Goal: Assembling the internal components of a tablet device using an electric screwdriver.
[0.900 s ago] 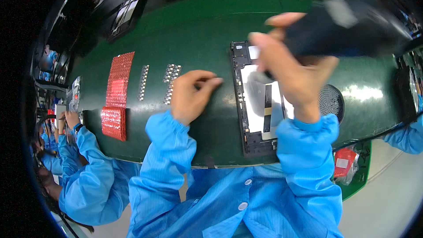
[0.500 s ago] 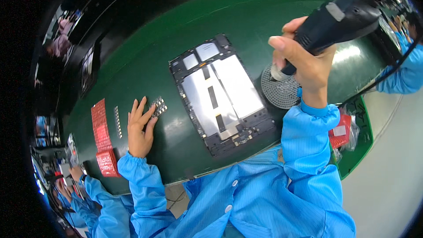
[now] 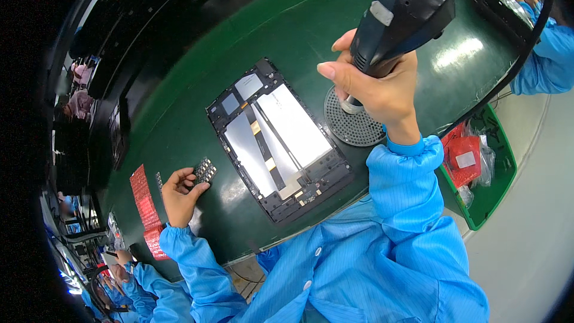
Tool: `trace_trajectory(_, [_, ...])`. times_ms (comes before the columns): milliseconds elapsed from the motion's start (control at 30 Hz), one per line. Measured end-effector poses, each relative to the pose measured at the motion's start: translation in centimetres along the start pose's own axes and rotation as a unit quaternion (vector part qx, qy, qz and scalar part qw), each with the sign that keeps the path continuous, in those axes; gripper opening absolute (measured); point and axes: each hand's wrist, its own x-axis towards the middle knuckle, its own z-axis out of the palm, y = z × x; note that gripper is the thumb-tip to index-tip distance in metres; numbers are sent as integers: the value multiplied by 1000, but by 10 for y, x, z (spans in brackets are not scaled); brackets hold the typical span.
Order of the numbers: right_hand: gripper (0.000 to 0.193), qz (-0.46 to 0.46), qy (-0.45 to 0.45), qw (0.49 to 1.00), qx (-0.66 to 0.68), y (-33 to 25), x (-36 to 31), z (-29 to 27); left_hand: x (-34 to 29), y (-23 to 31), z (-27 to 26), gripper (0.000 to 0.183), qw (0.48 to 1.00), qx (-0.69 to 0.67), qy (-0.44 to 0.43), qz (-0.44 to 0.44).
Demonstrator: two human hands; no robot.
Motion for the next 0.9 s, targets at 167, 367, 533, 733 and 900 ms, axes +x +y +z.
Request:
trace_trajectory(167, [24,26,6,1000,-7,1,-2,2,4,9,-1,38,996,75,-34,45])
trace_trajectory(367, [27,41,-2,998,-41,-2,-3,5,6,10,-1,41,996,59,-29,63])
trace_trajectory(533, [27,40,-5,998,-48,-2,-4,5,9,14,-4,43,995,83,-50,38])
trace_trajectory(733, [26,21,-8,999,-42,1,-4,5,12,11,-6,45,996,80,-43,18])
trace_trajectory(900, [26,24,-8,999,-44,2,-4,6,16,4,-8,33,995,-54,-84,-13])
